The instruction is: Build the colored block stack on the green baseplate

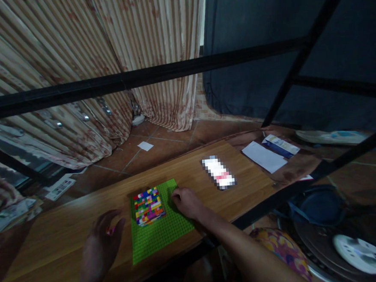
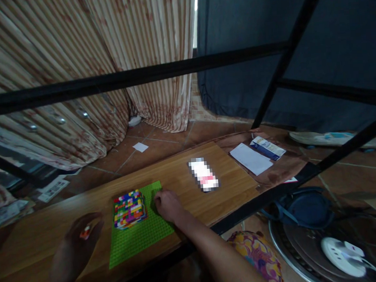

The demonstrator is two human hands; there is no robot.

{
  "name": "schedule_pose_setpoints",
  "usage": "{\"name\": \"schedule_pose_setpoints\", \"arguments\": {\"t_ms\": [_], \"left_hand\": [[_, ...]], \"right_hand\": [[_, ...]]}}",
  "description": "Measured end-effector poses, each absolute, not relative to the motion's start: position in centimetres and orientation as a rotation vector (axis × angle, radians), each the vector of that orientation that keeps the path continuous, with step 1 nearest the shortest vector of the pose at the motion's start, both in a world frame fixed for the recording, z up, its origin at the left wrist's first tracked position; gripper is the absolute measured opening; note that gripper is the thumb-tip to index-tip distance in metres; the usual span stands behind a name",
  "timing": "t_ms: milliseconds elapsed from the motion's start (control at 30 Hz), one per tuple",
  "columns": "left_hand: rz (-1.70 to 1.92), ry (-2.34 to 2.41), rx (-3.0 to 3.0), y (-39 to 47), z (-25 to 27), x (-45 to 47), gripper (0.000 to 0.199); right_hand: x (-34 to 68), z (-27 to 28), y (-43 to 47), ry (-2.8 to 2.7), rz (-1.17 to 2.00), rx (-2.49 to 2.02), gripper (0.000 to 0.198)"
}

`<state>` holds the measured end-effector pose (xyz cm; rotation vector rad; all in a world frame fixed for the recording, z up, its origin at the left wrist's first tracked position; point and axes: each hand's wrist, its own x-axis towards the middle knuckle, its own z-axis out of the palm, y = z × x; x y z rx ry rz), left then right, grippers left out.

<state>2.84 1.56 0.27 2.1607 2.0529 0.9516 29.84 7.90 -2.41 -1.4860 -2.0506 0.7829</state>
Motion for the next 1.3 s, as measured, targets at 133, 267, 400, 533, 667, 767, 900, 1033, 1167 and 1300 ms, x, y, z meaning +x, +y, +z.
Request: {"name": "schedule_pose_setpoints", "arguments": {"t_ms": [133,267,400,533,667,767,900,1033,1167,1300], "left_hand": [[0.876,2.151,2.252,-0.7,-0.2,1.6,0.032],[0.890,2.210,2.210,-2.7,-1.0,1.7,0.022],[0.821,2.299,2.085,-4.5,-2.1,1.3,0.021],[0.741,2.402,1.999,-5.2,-2.2,1.1,0.021],[0.669,2.401,2.013,-4.8,-2.4,1.7,0.020],[0.596,2.432,2.034,-4.3,-2.7,2.4,0.018],[0.490,2.491,1.996,-3.8,-2.7,3.1,0.018],[0.463,2.457,1.987,-3.6,-2.4,3.3,0.018],[0.587,2.364,1.960,-3.2,-1.6,3.9,0.015],[0.767,2.187,1.938,-1.6,0.4,5.9,0.015]], "right_hand": [[30.0,-2.6,7.9,-2.062,0.779,-1.465,0.021],[30.2,-3.2,7.7,-2.039,0.801,-1.428,0.022],[30.5,-4.4,7.9,-2.064,0.782,-1.383,0.021],[30.8,-4.6,8.0,-2.090,0.788,-1.371,0.023],[30.8,-4.2,7.8,-2.104,0.778,-1.423,0.024],[30.8,-4.1,7.7,-2.096,0.782,-1.423,0.025],[30.8,-4.2,7.7,-2.088,0.774,-1.413,0.025],[30.7,-4.1,7.7,-2.090,0.766,-1.401,0.024],[30.6,-4.0,7.7,-2.091,0.776,-1.421,0.024],[30.6,-4.1,7.7,-2.079,0.779,-1.425,0.023]]}}
